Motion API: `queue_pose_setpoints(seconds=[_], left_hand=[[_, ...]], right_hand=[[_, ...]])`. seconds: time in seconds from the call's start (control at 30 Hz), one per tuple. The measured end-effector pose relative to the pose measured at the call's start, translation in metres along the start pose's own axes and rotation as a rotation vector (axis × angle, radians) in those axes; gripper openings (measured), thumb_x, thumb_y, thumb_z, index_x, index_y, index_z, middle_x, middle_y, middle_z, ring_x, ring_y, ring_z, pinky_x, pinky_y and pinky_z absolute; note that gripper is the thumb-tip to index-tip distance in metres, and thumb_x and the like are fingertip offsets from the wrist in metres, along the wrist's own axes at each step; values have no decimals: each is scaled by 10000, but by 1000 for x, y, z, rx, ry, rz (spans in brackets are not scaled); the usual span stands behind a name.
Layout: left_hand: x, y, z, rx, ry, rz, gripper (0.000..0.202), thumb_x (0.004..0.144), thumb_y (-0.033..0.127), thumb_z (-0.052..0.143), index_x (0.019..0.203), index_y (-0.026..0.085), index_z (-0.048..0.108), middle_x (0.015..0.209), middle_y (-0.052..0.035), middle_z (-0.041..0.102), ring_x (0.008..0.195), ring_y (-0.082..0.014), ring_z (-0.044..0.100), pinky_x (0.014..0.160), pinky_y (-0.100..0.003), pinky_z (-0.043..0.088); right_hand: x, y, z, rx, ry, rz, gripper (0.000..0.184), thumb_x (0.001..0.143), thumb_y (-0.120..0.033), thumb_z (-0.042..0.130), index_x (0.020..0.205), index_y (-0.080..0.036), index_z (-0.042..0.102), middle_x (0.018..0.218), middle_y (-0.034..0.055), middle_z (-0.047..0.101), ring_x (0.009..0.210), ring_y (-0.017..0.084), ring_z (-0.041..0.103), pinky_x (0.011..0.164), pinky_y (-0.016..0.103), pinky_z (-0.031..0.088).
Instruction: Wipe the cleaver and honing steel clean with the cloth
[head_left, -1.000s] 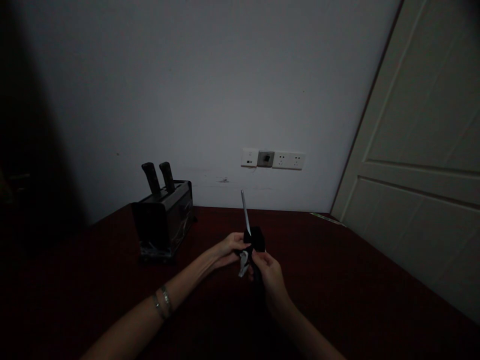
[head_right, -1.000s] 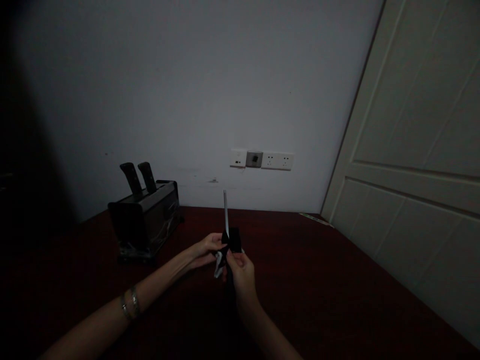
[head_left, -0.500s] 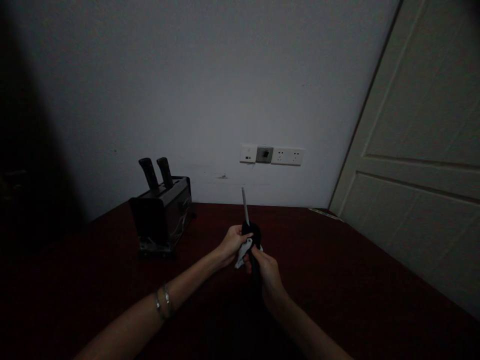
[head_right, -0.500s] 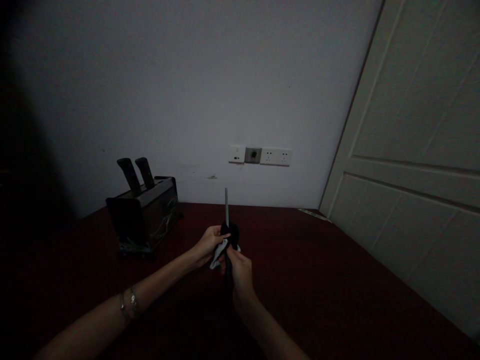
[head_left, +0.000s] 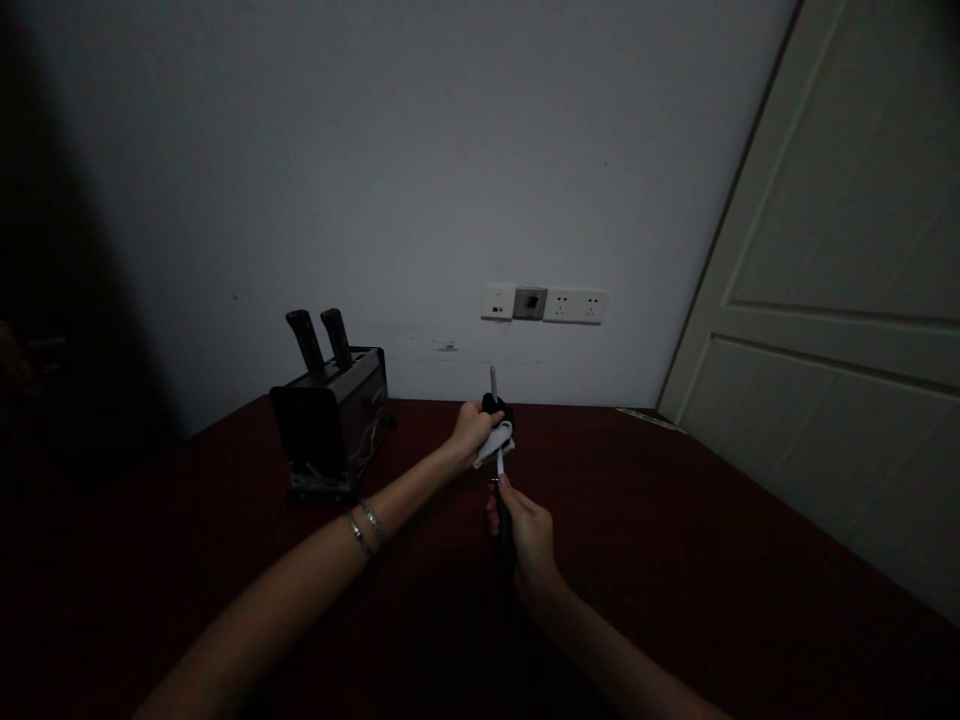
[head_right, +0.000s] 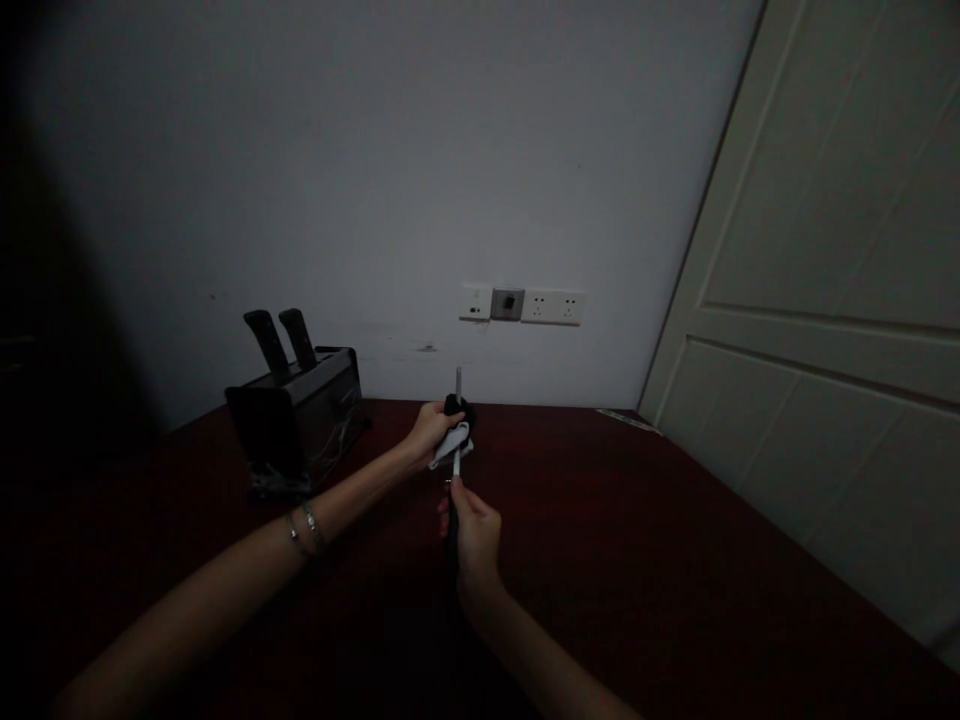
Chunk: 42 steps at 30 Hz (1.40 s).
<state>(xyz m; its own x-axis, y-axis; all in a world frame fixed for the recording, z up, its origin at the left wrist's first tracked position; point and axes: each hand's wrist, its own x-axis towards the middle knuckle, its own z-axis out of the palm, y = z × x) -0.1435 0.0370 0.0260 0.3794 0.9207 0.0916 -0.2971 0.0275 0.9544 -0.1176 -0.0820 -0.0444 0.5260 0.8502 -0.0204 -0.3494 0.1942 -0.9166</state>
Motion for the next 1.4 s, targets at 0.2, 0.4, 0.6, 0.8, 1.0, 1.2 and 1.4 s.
queue_pose_setpoints(seconds=[0.2, 0.4, 0.6, 0.8, 1.0, 1.2, 1.4], left_hand=[[23, 17, -6, -2, 45, -61, 83, 750, 108, 563, 670, 103, 539, 463, 8, 512, 371, -105, 475, 434, -268, 430], [43, 25, -5, -20, 98, -134, 241, 851, 286, 509, 1021, 118, 540, 934, -53, 583, 764, -133, 580, 661, -304, 502], [54, 32, -7, -123, 111, -45, 204, 833, 246, 532, 981, 107, 553, 891, -55, 588, 743, -134, 573, 659, -295, 488], [42, 41, -30, -258, -113, 42, 51, 701, 100, 585, 661, 110, 555, 538, 14, 529, 496, -75, 497, 561, -200, 416], [4, 28, -46, -220, -448, -101, 82, 609, 98, 593, 687, 84, 569, 582, -32, 571, 514, -118, 533, 561, -245, 423], [-21, 12, -39, -80, -615, -233, 129, 645, 169, 578, 748, 97, 548, 522, -33, 555, 412, -147, 516, 473, -313, 456], [-23, 9, -31, 41, -549, -220, 114, 666, 123, 512, 772, 98, 547, 447, 3, 508, 334, -124, 470, 384, -271, 438]], right_hand=[[-9, 1, 5, 15, -22, 56, 364, 627, -481, 676, 644, -121, 627, 493, -23, 530, 384, 55, 400, 380, 202, 283], [-16, -3, 6, 32, -25, 104, 358, 591, -456, 704, 649, -110, 627, 490, -26, 531, 373, 51, 399, 369, 194, 282], [-25, -6, 3, 53, -39, 137, 364, 558, -451, 723, 647, -110, 631, 486, -24, 535, 371, 54, 401, 361, 195, 281], [-22, -21, 2, 79, -69, 66, 319, 596, -428, 710, 654, -123, 633, 511, -23, 549, 385, 53, 407, 358, 193, 294], [2, -45, 12, 145, -83, 7, 292, 599, -390, 712, 646, -119, 615, 501, -20, 561, 368, 48, 417, 338, 180, 309], [13, -48, 24, 176, -40, -31, 238, 601, -324, 719, 629, -130, 583, 460, -25, 549, 347, 51, 424, 319, 169, 345], [12, -40, 28, 257, -27, -5, 206, 624, -280, 711, 645, -141, 561, 443, -39, 539, 340, 46, 420, 300, 148, 346]])
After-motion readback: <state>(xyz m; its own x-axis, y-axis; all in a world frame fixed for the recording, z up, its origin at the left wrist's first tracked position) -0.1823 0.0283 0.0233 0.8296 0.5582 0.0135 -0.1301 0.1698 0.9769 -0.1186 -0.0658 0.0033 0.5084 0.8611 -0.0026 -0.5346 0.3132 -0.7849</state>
